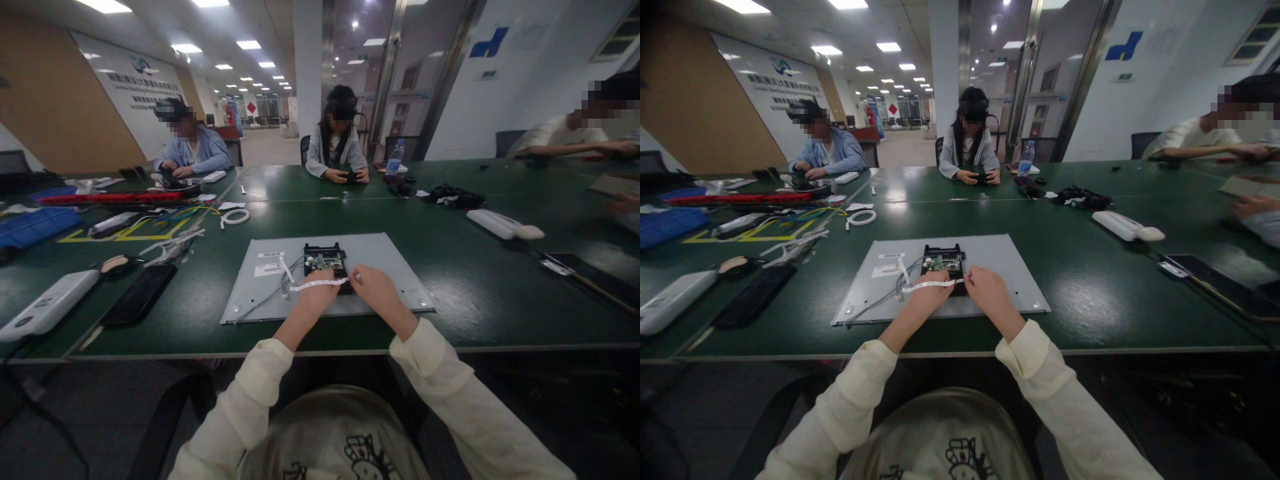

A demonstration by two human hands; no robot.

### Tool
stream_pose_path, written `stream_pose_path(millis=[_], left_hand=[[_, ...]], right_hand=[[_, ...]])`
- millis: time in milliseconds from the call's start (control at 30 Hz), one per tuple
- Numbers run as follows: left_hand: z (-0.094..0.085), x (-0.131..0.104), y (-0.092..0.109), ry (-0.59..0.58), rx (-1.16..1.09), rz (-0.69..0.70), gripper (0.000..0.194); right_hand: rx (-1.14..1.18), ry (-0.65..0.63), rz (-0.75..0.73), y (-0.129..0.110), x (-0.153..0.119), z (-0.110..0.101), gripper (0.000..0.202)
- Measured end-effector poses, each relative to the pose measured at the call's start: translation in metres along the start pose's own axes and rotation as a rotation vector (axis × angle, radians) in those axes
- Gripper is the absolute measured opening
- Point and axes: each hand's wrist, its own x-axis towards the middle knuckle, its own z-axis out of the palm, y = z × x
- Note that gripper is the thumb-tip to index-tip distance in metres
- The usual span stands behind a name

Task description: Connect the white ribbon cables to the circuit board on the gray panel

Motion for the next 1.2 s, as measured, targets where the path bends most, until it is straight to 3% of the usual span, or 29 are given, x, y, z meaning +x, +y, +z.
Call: stream_pose_path(millis=[300,933,1200], left_hand=[[-0.0023,0.0040,0.0001,-0.045,0.026,-0.012,0.028],[-0.0038,-0.0006,-0.0019,-0.023,0.040,-0.030,0.030],[-0.0056,-0.0016,-0.0024,-0.037,0.043,-0.046,0.026]], right_hand=[[-0.050,-0.013,0.004,-0.0004,-0.0008,0.0015,0.014],[-0.036,-0.054,0.027,0.0026,-0.0024,-0.0024,0.020],[0.017,-0.013,0.025,0.0041,-0.0028,-0.0019,0.020]])
